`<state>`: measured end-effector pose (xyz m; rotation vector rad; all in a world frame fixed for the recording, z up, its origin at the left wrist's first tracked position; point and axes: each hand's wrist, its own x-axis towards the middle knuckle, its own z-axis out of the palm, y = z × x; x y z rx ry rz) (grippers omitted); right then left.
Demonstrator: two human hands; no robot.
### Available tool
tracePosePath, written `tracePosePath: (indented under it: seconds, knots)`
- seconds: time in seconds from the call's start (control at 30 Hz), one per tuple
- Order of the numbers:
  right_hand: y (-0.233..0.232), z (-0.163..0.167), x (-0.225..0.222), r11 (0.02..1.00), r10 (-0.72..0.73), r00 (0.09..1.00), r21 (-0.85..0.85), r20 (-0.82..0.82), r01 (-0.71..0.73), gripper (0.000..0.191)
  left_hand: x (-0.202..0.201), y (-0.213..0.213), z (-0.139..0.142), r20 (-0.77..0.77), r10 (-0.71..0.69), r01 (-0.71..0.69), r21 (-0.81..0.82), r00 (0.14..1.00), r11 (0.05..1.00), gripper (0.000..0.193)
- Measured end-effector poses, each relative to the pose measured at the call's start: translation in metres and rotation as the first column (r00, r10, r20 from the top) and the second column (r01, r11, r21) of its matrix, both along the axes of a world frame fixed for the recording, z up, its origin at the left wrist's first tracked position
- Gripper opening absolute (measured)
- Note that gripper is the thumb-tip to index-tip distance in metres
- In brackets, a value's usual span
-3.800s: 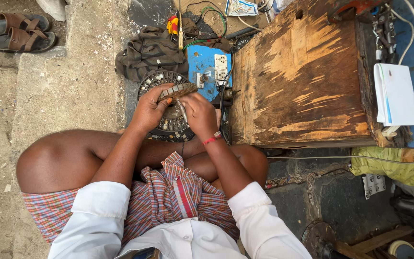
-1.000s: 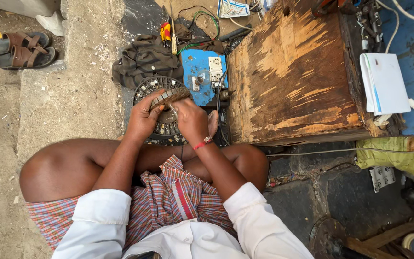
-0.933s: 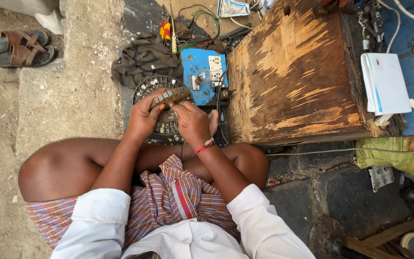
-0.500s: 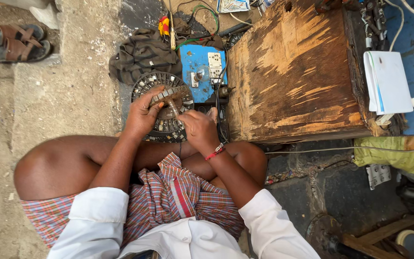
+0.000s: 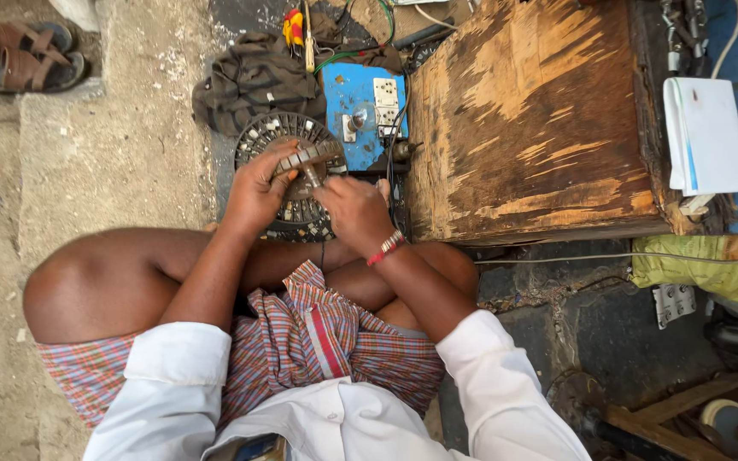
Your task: The person sits on the ground assembling an electric fan motor, pressing the laminated rotor onto the shaft and fitting it into the circular stator winding. They use a metal rod to tap and seat the rotor, working it around the plate by hand.
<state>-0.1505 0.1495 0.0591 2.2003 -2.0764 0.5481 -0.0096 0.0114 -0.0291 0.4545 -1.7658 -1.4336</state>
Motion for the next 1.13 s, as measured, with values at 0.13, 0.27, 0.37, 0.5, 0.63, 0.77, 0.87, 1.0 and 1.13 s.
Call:
tracePosePath:
  seconds: [0.13,0.27,0.37,0.5,0.63,0.77,0.87,1.0,1.13]
  knots:
    - [-0.034,-0.003,-0.01,0.998,0.026,0.999,-0.058,0.025,-0.024,0.014,-0.003,-0.003,0.004,0.005,0.029,-0.03,0.072,1.0,0.997,0.038]
    - [-0.004,0.013,-0.01,0.993,0.114,0.992,0.047,-0.053,-0.112,0.017,-0.004,-0.001,0.009,0.065,0.065,-0.072,0.103,0.996,0.992,0.04]
    - [0.014,0.02,-0.01,0.985,0.148,0.981,0.111,-0.122,-0.135,0.012,-0.004,-0.002,0.008,0.008,0.057,-0.057,-0.031,0.998,0.998,0.04]
    - [-0.021,0.013,-0.017,0.993,0.111,0.987,0.044,-0.113,-0.107,0.008,-0.007,0.0,0.01,0.019,0.057,-0.057,-0.021,0.998,0.998,0.039]
    - [-0.025,0.009,-0.02,0.99,0.142,0.989,0.013,-0.029,-0.141,0.015,-0.005,0.0,0.008,0.052,0.061,-0.065,0.079,0.997,0.995,0.041]
    - [0.015,0.006,-0.026,0.995,0.084,0.99,0.054,0.109,-0.09,0.017,-0.007,-0.003,0.001,0.046,0.041,-0.046,0.126,0.998,0.991,0.042]
    - [0.007,-0.012,-0.029,0.991,-0.039,0.961,0.131,0.273,0.004,0.019,-0.004,-0.003,-0.003,0.006,0.024,-0.024,0.079,1.0,0.997,0.038]
    - [-0.031,-0.034,-0.03,0.998,-0.015,0.912,-0.049,0.41,0.038,0.023,-0.001,-0.004,0.0,0.039,0.034,-0.038,0.106,0.999,0.994,0.041]
    - [-0.003,-0.037,-0.031,0.993,-0.105,0.914,0.083,0.392,0.078,0.015,-0.002,-0.005,-0.002,0.056,0.011,-0.019,0.136,0.998,0.99,0.038]
